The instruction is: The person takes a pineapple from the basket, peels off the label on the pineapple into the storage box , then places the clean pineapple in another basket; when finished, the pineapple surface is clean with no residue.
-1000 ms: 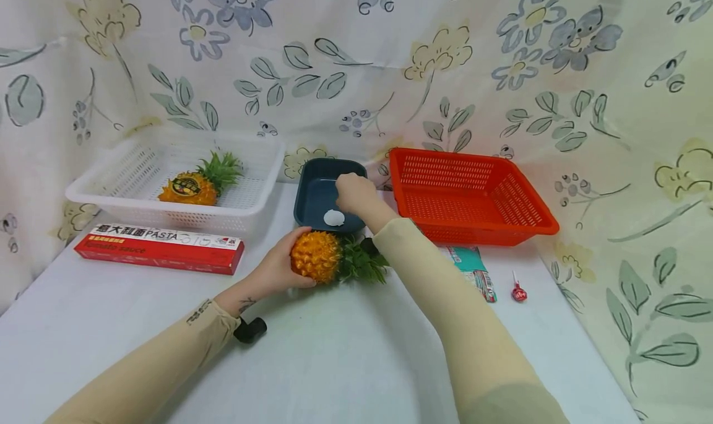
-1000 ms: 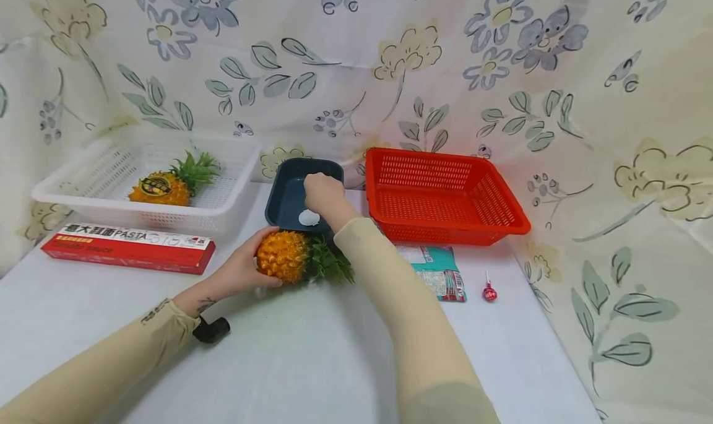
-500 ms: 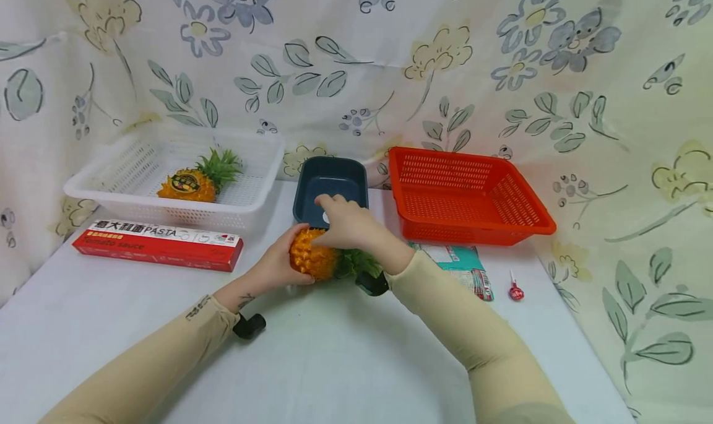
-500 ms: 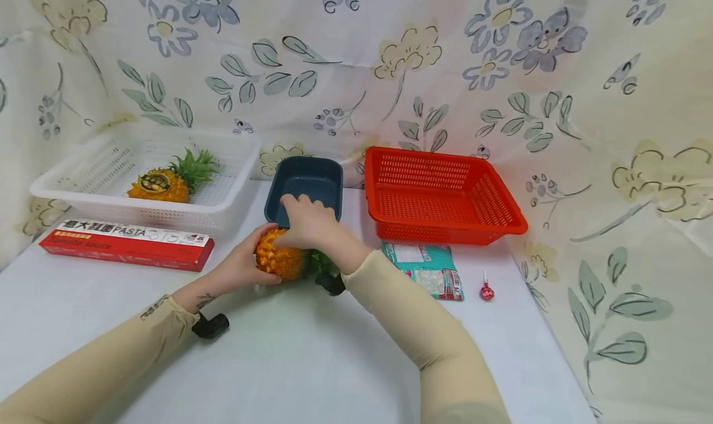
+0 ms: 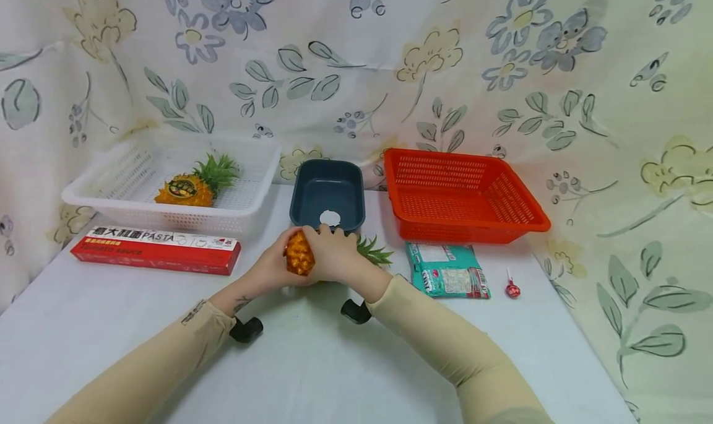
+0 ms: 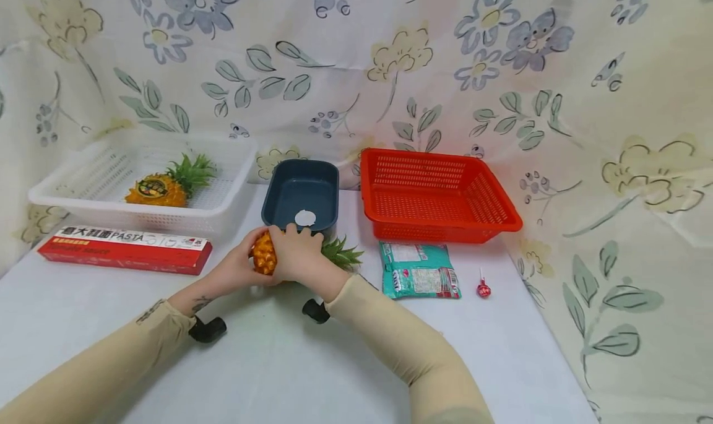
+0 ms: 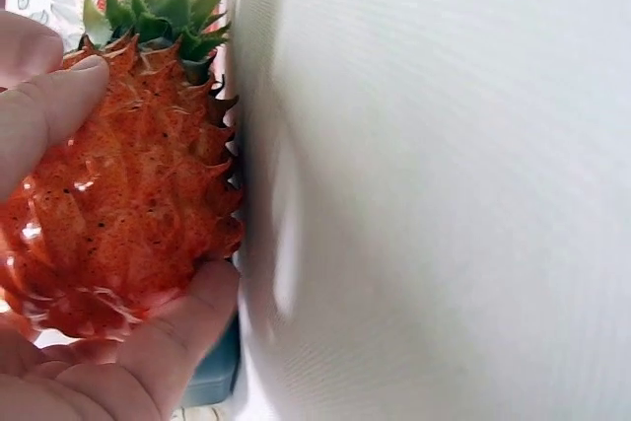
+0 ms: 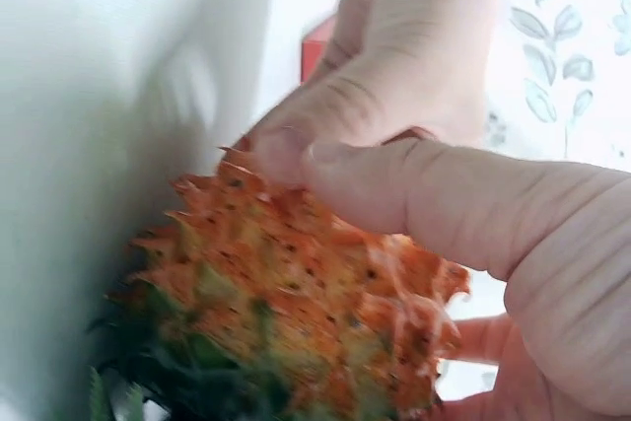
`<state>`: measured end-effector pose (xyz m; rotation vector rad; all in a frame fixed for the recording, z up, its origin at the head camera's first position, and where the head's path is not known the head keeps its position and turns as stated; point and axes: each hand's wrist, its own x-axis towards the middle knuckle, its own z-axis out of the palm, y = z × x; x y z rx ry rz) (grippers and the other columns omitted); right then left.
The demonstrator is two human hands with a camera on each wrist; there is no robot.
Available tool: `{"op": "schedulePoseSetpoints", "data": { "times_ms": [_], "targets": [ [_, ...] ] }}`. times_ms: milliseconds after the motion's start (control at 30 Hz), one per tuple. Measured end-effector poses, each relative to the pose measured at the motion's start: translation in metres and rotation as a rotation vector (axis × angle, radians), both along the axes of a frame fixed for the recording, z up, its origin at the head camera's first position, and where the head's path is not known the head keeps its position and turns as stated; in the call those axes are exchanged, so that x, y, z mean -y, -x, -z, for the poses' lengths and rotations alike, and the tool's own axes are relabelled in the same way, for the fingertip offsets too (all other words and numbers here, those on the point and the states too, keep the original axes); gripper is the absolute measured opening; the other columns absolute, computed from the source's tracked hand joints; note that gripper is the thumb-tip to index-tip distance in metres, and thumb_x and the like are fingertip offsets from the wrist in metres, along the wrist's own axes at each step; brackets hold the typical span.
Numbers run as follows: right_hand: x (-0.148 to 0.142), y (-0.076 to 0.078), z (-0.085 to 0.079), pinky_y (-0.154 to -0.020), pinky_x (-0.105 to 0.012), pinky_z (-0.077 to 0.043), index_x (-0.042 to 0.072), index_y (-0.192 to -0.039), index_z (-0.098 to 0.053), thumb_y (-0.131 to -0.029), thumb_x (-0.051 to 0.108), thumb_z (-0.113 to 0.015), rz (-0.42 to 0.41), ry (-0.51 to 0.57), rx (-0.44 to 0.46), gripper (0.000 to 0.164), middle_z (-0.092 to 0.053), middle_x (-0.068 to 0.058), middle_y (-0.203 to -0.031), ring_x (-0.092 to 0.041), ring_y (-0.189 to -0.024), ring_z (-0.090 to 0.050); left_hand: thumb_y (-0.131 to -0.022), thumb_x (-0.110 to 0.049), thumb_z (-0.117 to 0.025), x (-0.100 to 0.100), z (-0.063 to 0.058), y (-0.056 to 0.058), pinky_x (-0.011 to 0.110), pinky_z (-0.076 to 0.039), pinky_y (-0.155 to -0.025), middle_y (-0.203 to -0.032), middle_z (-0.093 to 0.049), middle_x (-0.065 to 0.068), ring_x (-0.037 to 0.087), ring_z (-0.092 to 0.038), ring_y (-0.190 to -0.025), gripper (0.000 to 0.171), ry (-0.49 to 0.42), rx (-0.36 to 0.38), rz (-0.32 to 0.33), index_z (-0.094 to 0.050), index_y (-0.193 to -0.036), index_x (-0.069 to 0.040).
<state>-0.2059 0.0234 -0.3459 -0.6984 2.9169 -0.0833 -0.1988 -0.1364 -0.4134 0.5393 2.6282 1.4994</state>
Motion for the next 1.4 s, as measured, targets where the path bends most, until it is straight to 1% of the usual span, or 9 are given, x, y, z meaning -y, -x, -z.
{"op": "schedulePoseSetpoints", "data": {
  "times_ms": [233,400,467,567,700,833,1100,1300,1400],
  "targets": [
    [0.006,-0.001,0.011,-0.087,-0.054,-0.039,0.027,-0.142,-0.027,-0.062,0.053,-0.078,0.017,-0.031,-0.024,0.098,-0.045,-0.009,-0.127,-0.034,-0.106,-0.048,-0.074,-0.022,-0.078,0.02,-0.025,-0.023,0.053,-0.047,-0.09,-0.149,-0.024,0.017,0.047,-0.036,-0.126,0.088,0.042,0.088,-0.046,-0.024,-0.143,-0.014],
    [0.005,0.0,0.012,-0.087,-0.056,-0.038,0.029,-0.142,-0.025,-0.064,0.048,-0.079,0.019,-0.036,-0.04,0.097,-0.044,-0.009,-0.128,-0.034,-0.106,-0.048,-0.086,-0.034,-0.064,0.052,-0.049,-0.036,0.036,-0.05,-0.089,-0.142,-0.036,0.016,0.032,-0.046,-0.121,0.068,0.041,-0.028,-0.243,-0.032,-0.139,-0.007],
    [0.005,0.0,0.011,-0.087,-0.056,-0.038,0.027,-0.141,-0.027,-0.065,0.046,-0.079,0.017,-0.032,-0.042,0.093,-0.045,-0.009,-0.127,-0.034,-0.105,-0.048,-0.09,-0.029,-0.059,0.067,-0.055,-0.036,0.024,-0.052,-0.081,-0.132,-0.044,0.011,0.019,-0.054,-0.109,0.055,-0.077,-0.071,-0.366,-0.036,-0.134,-0.006],
    [0.005,-0.002,0.009,-0.085,-0.056,-0.038,0.025,-0.139,-0.031,-0.066,0.045,-0.078,0.015,-0.027,-0.042,0.089,-0.046,-0.009,-0.125,-0.034,-0.104,-0.048,-0.092,-0.022,-0.055,0.088,-0.061,-0.032,0.013,-0.051,-0.065,-0.114,-0.046,0.002,0.005,-0.055,-0.089,0.041,-0.407,-0.032,-0.523,-0.033,-0.126,-0.011],
    [0.004,-0.004,0.008,-0.084,-0.056,-0.038,0.025,-0.137,-0.033,-0.066,0.043,-0.078,0.014,-0.021,-0.042,0.086,-0.045,-0.009,-0.126,-0.034,-0.104,-0.048,-0.089,-0.025,-0.061,0.114,-0.07,-0.022,0.02,-0.055,-0.061,-0.118,-0.036,-0.006,0.006,-0.054,-0.081,0.062,-0.856,0.17,-0.669,-0.016,-0.131,-0.021],
    [0.006,-0.004,0.008,-0.085,-0.056,-0.038,0.024,-0.138,-0.032,-0.066,0.042,-0.079,0.007,-0.022,-0.047,0.088,-0.043,-0.009,-0.127,-0.033,-0.104,-0.047,-0.082,-0.031,-0.069,0.136,-0.075,-0.008,0.028,-0.055,-0.075,-0.145,-0.015,-0.01,0.009,-0.048,-0.102,0.093,-1.094,0.377,-0.777,0.005,-0.139,-0.033],
    [0.007,-0.005,0.007,-0.086,-0.058,-0.038,0.024,-0.139,-0.031,-0.067,0.042,-0.078,0.003,-0.028,-0.048,0.089,-0.042,-0.009,-0.129,-0.034,-0.106,-0.046,-0.079,-0.026,-0.072,0.156,-0.074,0.011,0.033,-0.041,-0.098,-0.139,-0.014,-0.021,0.008,-0.029,-0.124,0.088,-1.33,0.521,-0.849,0.0,-0.127,-0.045],
    [0.008,-0.006,0.006,-0.087,-0.058,-0.038,0.024,-0.139,-0.031,-0.066,0.043,-0.078,0.012,-0.041,-0.053,0.089,-0.041,-0.009,-0.13,-0.035,-0.107,-0.046,-0.083,-0.012,-0.067,0.163,-0.066,0.023,0.039,-0.026,-0.108,-0.137,-0.018,-0.022,0.006,-0.022,-0.129,0.078,-1.474,0.456,-0.825,-0.011,-0.125,-0.046],
    [0.008,-0.007,0.007,-0.086,-0.058,-0.038,0.024,-0.14,-0.031,-0.066,0.043,-0.079,0.009,-0.042,-0.056,0.089,-0.041,-0.01,-0.13,-0.035,-0.107,-0.046,-0.084,-0.005,-0.064,0.165,-0.062,0.027,0.039,-0.027,-0.107,-0.139,-0.019,-0.02,0.008,-0.023,-0.129,0.077,-1.454,0.415,-0.859,-0.014,-0.127,-0.044]
  ]
}}
